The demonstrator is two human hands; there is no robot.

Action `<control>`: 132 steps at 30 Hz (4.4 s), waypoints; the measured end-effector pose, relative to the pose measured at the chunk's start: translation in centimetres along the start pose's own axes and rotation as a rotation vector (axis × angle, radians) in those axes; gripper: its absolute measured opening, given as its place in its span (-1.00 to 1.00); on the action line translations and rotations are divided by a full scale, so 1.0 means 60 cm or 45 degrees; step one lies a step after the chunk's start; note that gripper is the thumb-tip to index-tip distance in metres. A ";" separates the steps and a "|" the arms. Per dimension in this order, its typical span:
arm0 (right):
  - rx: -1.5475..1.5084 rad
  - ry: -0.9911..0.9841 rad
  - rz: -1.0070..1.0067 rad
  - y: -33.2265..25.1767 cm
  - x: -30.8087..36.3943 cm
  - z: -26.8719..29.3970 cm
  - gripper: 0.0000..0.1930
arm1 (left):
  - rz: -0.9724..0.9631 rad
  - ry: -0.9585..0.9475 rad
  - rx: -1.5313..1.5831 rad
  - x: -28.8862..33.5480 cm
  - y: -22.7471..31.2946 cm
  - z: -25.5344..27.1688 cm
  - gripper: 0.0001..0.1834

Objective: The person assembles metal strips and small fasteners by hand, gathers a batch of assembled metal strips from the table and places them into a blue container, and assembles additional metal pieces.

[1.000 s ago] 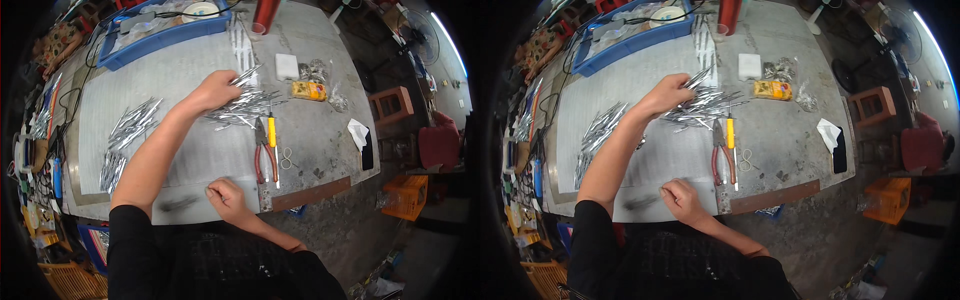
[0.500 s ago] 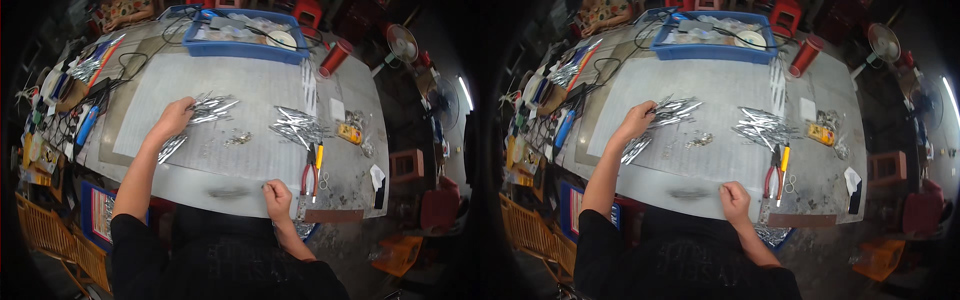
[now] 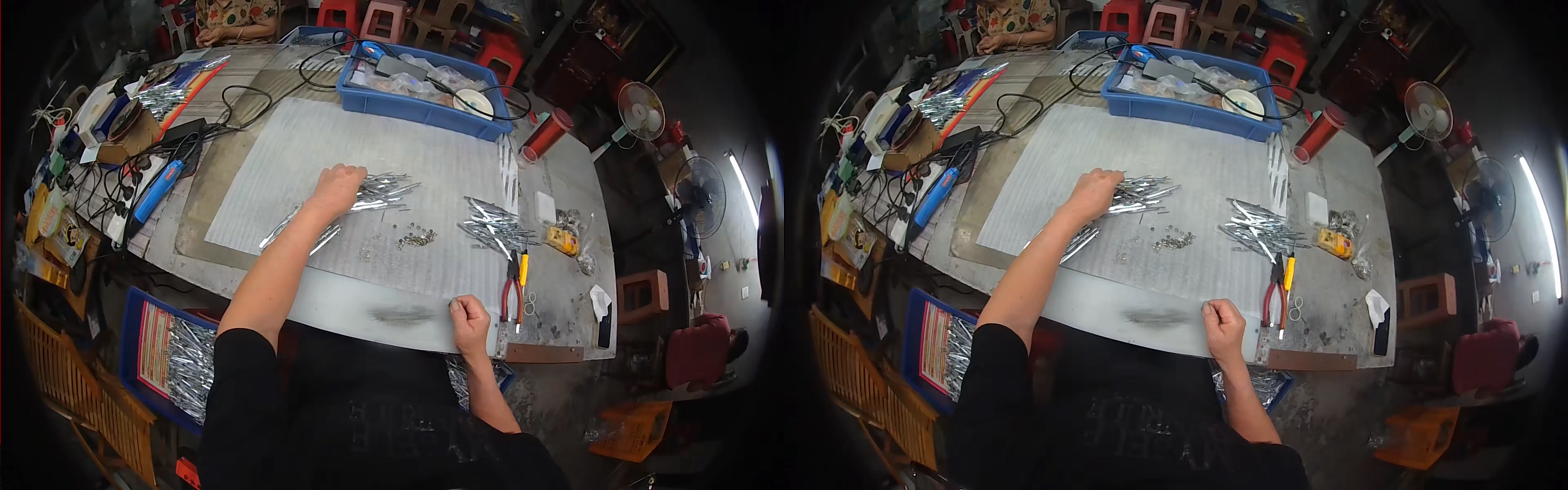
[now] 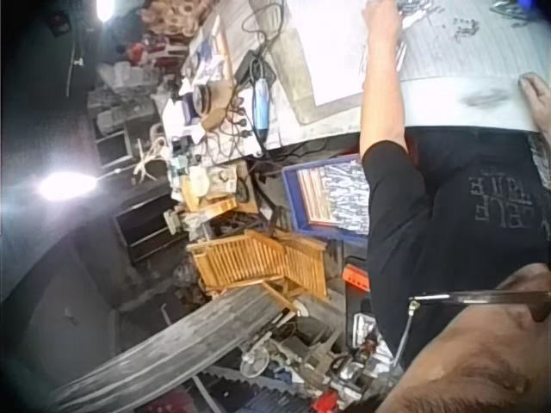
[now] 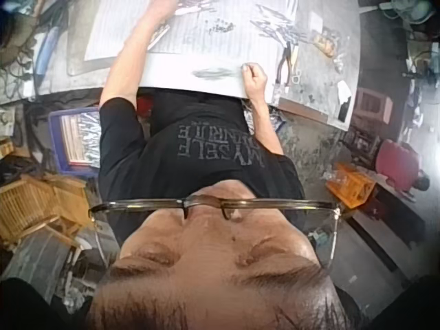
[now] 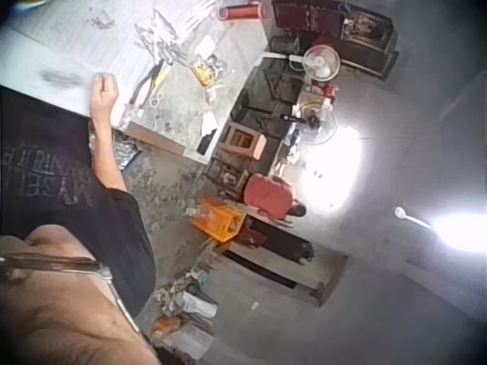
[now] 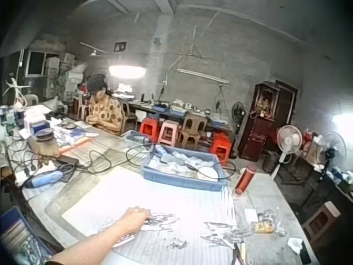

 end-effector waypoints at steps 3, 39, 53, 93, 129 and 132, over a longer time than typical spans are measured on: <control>0.014 -0.002 -0.015 -0.001 0.000 -0.001 -0.87 | 0.028 -0.007 -0.027 -0.005 -0.002 -0.005 -0.83; -0.093 -0.040 0.075 0.001 -0.004 -0.006 -0.87 | -1.373 0.665 2.189 0.262 0.293 0.464 -0.82; -0.125 -0.006 -0.043 0.021 0.000 0.002 -0.86 | -1.708 1.098 2.547 0.292 0.343 0.409 -0.59; -0.113 0.030 -0.006 0.017 0.003 -0.001 -0.85 | -1.366 0.950 2.635 0.338 0.327 0.357 -0.63; -0.162 -0.012 -0.029 0.012 0.002 -0.003 -0.86 | -1.088 0.812 2.606 0.348 0.306 0.330 -0.66; -0.160 0.007 -0.040 0.016 0.002 0.000 -0.86 | -1.081 0.785 2.608 0.345 0.299 0.327 -0.67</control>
Point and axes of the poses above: each hand's wrist, its own x-axis away from the middle knuckle, its own z-axis out of the back of the hand, y = z × x, the point moved 3 cm from there along -x, towards the middle knuckle, and after that the axes turned 4 degrees about -y, right-handed, at the moved point
